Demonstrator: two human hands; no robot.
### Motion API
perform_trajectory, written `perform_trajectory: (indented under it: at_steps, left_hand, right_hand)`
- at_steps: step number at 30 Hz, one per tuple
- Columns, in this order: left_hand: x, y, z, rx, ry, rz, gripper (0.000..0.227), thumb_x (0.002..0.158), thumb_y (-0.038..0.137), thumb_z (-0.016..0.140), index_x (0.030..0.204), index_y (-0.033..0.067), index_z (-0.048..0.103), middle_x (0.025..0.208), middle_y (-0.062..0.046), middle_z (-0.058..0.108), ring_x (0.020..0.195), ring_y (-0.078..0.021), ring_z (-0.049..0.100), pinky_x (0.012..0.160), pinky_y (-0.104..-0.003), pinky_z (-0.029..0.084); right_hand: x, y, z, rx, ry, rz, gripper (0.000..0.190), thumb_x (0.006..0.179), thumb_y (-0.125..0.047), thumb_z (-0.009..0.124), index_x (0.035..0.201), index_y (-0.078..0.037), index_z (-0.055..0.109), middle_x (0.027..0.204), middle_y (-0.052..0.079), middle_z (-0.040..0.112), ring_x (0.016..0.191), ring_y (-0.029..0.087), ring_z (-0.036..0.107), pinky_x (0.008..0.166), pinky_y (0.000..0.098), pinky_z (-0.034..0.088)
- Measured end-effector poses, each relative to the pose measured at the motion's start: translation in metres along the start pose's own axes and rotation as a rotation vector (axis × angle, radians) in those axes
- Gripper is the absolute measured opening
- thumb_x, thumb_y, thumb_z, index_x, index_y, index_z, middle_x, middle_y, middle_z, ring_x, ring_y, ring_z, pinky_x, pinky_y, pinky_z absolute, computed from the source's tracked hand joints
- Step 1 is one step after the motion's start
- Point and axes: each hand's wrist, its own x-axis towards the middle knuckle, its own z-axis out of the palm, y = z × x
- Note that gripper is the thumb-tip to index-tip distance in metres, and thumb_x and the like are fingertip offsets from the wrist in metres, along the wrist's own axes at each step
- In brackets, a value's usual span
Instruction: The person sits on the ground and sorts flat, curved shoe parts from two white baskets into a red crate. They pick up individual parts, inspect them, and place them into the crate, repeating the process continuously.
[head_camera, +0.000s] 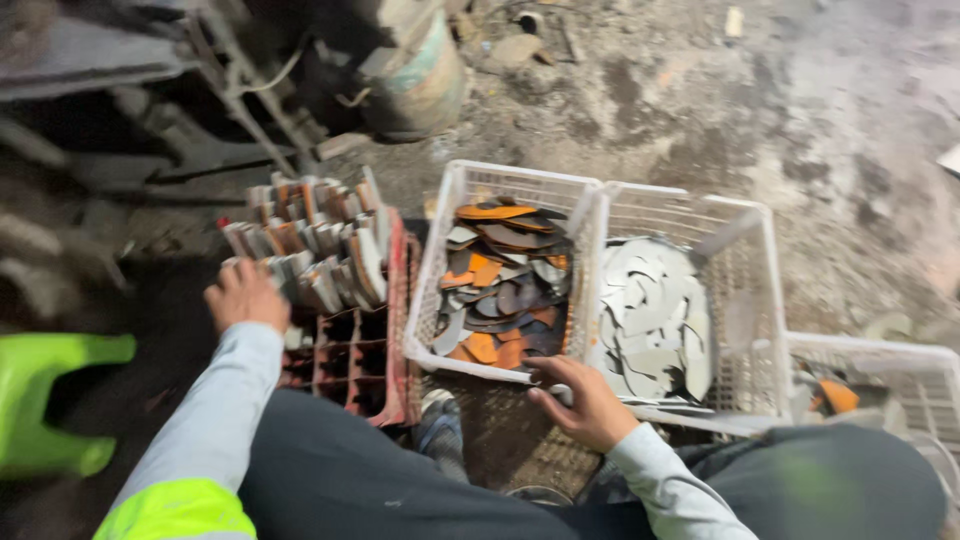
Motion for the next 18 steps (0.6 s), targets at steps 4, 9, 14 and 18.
perform_trajectory:
  at_steps: [4,9,14,18]
  left_hand:
    - [0.002,-0.004,0.034,0.082,-0.012,0.016,0.067,0.09,0.047,0.069,0.142,0.0059,0.061,0.146,-0.009,0.052,0.14,-0.0299,0.045,0.109,-0.055,0.042]
    - [0.012,-0.002,0.038,0.265,-0.02,0.013,0.065,0.094,0.05,0.061,0.143,0.0068,0.058,0.154,-0.013,0.048,0.143,-0.0327,0.042,0.11,-0.06,0.036]
    - [0.011,-0.005,0.026,-0.158,-0.02,-0.183,0.102,0.079,0.063,0.073,0.154,-0.0031,0.05,0.154,-0.026,0.046,0.141,-0.0425,0.041,0.11,-0.062,0.036]
    - [-0.005,-0.013,-0.005,-0.355,-0.079,-0.115,0.075,0.096,0.056,0.064,0.145,-0.0012,0.059,0.143,-0.029,0.056,0.125,-0.0467,0.057,0.099,-0.059,0.049]
  right_hand:
    - [-0.006,0.001,-0.005,-0.001,0.039,-0.027,0.04,0.092,-0.017,0.075,0.128,-0.005,0.065,0.106,0.017,0.073,0.096,0.032,0.072,0.082,0.0399,0.056]
    - [-0.001,0.057,-0.031,0.04,0.212,0.074,0.027,0.091,-0.017,0.074,0.116,-0.007,0.072,0.09,0.012,0.076,0.081,0.024,0.075,0.075,0.0353,0.058]
    - [0.02,0.208,-0.138,0.021,0.65,0.43,0.031,0.092,-0.01,0.062,0.121,-0.009,0.071,0.093,0.012,0.079,0.084,0.022,0.077,0.075,0.0334,0.059]
    - [-0.01,0.29,-0.123,-0.524,0.155,0.793,0.039,0.086,-0.012,0.07,0.125,-0.012,0.067,0.117,0.02,0.067,0.106,0.035,0.066,0.095,0.041,0.055]
